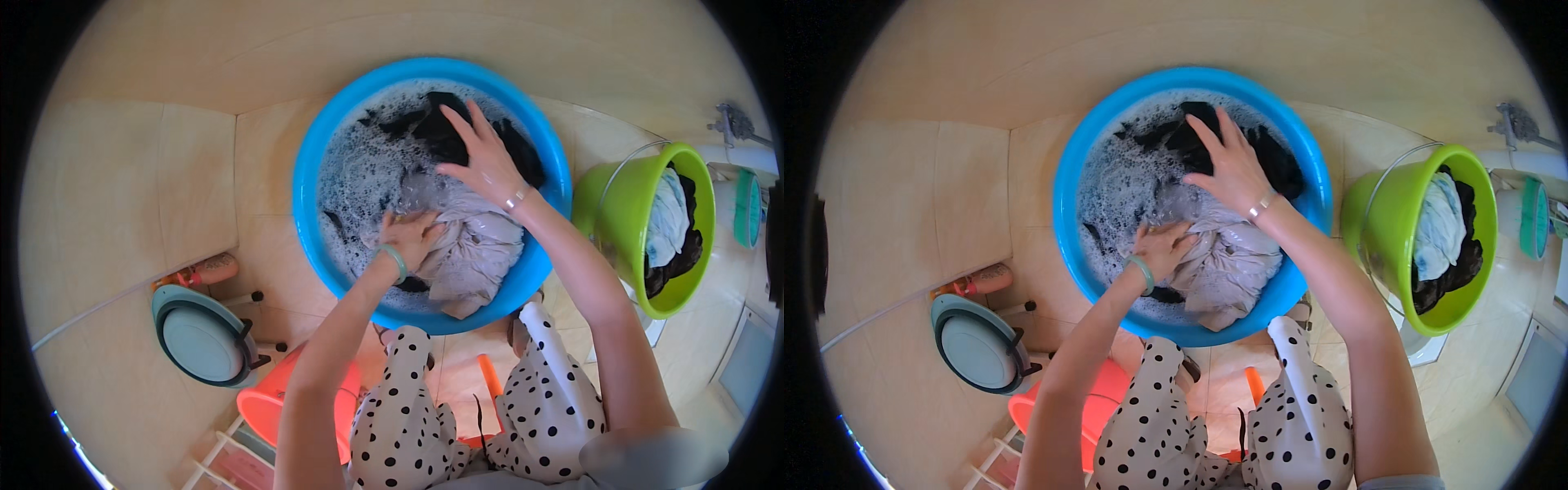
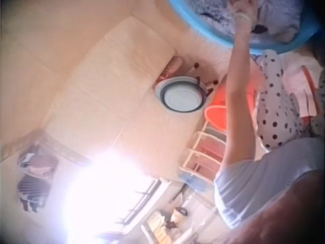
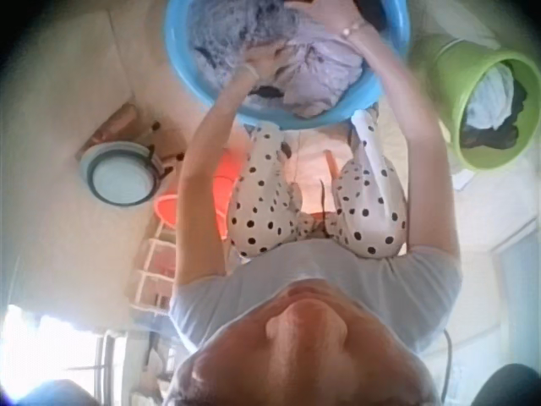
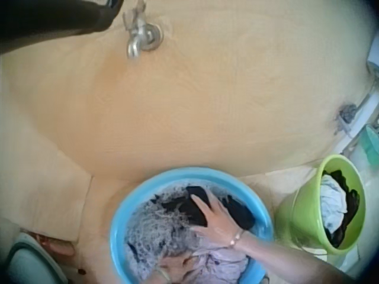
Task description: The person hand-washes a load of mixed-color clothes in a blue basin filled with soapy water. They scrub and rinse individual items by hand, then transfer the washed clothes into a green bucket. Finally, they fill an orange bucket with water from the tap.
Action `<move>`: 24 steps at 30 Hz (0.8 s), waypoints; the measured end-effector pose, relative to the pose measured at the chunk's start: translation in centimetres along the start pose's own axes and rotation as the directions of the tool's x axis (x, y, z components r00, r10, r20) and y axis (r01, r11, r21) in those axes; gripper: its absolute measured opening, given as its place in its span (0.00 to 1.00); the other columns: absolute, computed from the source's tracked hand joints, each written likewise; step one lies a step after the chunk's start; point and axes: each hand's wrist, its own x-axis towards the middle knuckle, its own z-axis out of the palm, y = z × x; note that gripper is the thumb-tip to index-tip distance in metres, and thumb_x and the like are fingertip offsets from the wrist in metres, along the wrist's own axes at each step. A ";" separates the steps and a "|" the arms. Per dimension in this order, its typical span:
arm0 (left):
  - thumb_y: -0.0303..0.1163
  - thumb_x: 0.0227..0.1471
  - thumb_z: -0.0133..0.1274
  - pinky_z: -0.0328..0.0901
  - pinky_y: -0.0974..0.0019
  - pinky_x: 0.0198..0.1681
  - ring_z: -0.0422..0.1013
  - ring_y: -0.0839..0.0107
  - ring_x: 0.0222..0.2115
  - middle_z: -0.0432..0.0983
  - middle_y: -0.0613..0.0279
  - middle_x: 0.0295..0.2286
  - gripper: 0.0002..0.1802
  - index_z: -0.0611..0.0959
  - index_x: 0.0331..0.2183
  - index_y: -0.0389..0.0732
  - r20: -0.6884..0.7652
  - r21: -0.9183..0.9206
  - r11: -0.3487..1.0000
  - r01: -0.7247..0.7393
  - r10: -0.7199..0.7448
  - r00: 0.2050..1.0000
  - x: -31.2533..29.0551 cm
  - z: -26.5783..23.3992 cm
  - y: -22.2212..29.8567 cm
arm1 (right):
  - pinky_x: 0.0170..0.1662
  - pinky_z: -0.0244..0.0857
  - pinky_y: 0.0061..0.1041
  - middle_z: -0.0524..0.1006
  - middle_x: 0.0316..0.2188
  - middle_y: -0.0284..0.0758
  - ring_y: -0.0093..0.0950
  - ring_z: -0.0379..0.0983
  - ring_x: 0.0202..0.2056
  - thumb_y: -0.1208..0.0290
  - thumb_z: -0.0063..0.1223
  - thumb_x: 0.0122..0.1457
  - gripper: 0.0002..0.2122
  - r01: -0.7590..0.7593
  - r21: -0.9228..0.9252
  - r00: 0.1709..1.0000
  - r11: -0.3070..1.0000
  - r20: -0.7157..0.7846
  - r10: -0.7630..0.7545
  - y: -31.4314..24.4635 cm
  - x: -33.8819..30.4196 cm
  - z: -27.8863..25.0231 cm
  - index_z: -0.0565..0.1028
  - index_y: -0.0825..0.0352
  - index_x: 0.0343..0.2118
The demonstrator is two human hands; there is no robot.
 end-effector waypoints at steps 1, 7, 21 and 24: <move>0.51 0.61 0.44 0.47 0.47 0.63 0.64 0.63 0.56 0.69 0.54 0.54 0.28 0.71 0.57 0.47 0.018 -0.003 1.000 -0.028 0.029 0.999 -0.2 -0.7 0.4 | 0.59 0.57 0.46 0.50 0.64 0.54 0.56 0.55 0.59 0.63 0.66 0.48 0.42 0.010 -0.113 0.999 0.994 0.031 -0.006 0.4 1.4 2.3 0.54 0.48 0.65; 0.39 0.60 0.51 0.62 0.58 0.55 0.67 0.70 0.50 0.71 0.60 0.50 0.27 0.68 0.59 0.48 -0.306 -0.928 0.304 -0.217 -0.283 0.909 0.5 -0.1 -1.7 | 0.50 0.67 0.43 0.60 0.57 0.54 0.55 0.68 0.47 0.76 0.56 0.51 0.38 -0.066 -0.207 0.941 0.976 0.314 0.130 0.9 2.9 10.6 0.54 0.49 0.64; 0.63 0.58 0.40 0.58 0.54 0.59 0.64 0.60 0.55 0.68 0.60 0.54 0.38 0.66 0.59 0.46 -0.194 -0.753 -0.617 -0.228 -0.123 0.973 3.0 -4.9 -3.8 | 0.43 0.69 0.38 0.75 0.37 0.48 0.46 0.74 0.40 0.71 0.62 0.44 0.20 0.092 0.536 0.995 0.839 -0.022 -0.095 -10.5 0.7 2.7 0.73 0.72 0.41; 0.60 0.59 0.41 0.59 0.54 0.59 0.65 0.61 0.54 0.69 0.60 0.53 0.34 0.68 0.57 0.46 -0.215 -0.747 -0.643 -0.166 -0.003 0.977 2.2 -7.0 -1.5 | 0.37 0.69 0.35 0.70 0.34 0.39 0.39 0.72 0.37 0.69 0.63 0.44 0.18 0.267 0.478 0.952 0.836 0.001 -0.305 -13.6 -2.3 0.5 0.74 0.69 0.38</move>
